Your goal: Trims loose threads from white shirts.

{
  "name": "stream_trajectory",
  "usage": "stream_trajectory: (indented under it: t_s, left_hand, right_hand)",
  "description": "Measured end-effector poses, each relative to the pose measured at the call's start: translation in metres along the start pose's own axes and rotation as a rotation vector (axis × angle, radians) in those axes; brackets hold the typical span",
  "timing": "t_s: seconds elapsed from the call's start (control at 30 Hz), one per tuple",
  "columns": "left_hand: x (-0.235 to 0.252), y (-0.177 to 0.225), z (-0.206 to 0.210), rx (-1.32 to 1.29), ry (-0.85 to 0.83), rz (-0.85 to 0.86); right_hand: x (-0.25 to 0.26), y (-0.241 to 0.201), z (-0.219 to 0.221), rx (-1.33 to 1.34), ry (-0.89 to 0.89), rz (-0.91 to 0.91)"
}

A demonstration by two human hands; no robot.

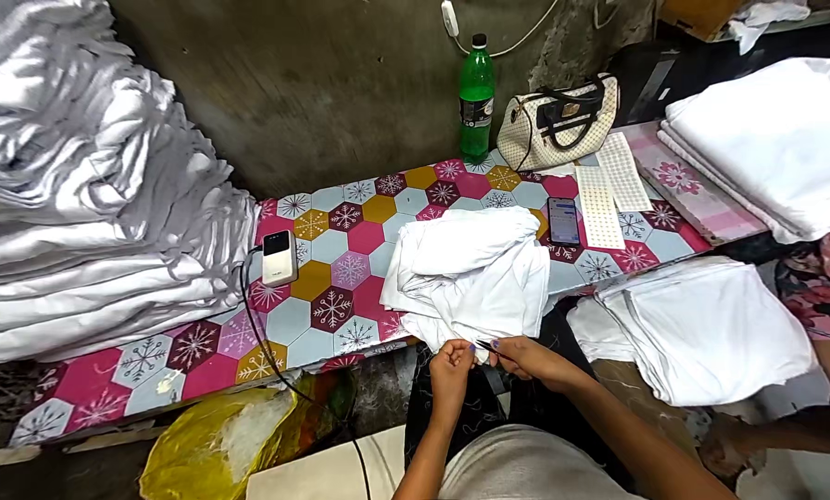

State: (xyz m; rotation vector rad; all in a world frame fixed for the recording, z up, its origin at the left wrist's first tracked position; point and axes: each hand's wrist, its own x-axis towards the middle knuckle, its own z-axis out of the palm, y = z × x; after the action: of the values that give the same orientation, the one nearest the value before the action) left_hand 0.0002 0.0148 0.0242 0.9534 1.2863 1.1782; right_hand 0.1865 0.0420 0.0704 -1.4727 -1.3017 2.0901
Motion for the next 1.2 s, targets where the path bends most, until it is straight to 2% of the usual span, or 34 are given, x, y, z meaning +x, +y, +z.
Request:
stream_trajectory:
  t_s: [0.3, 0.5, 0.7, 1.0, 1.2]
  left_hand:
    - [-0.007, 0.006, -0.003, -0.062, -0.002, 0.036]
    - [-0.007, 0.007, -0.002, -0.104, 0.056, 0.069]
    - [-0.008, 0.01, -0.002, -0.11, 0.024, 0.049]
    - [-0.009, 0.008, 0.0, -0.109, 0.037, 0.092]
    - [-0.007, 0.003, -0.001, -0.218, 0.029, 0.065]
  right_hand:
    - [0.002, -0.006, 0.004, 0.038, -0.075, 0.012]
    - [0.003, -0.01, 0.004, 0.069, -0.082, -0.006]
    - [0.002, -0.011, 0.003, 0.118, -0.125, -0.016]
    - [0.01, -0.004, 0.009, 0.198, -0.066, -0.033]
    - [-0.003, 0.001, 0.002, 0.22, -0.122, -0.039]
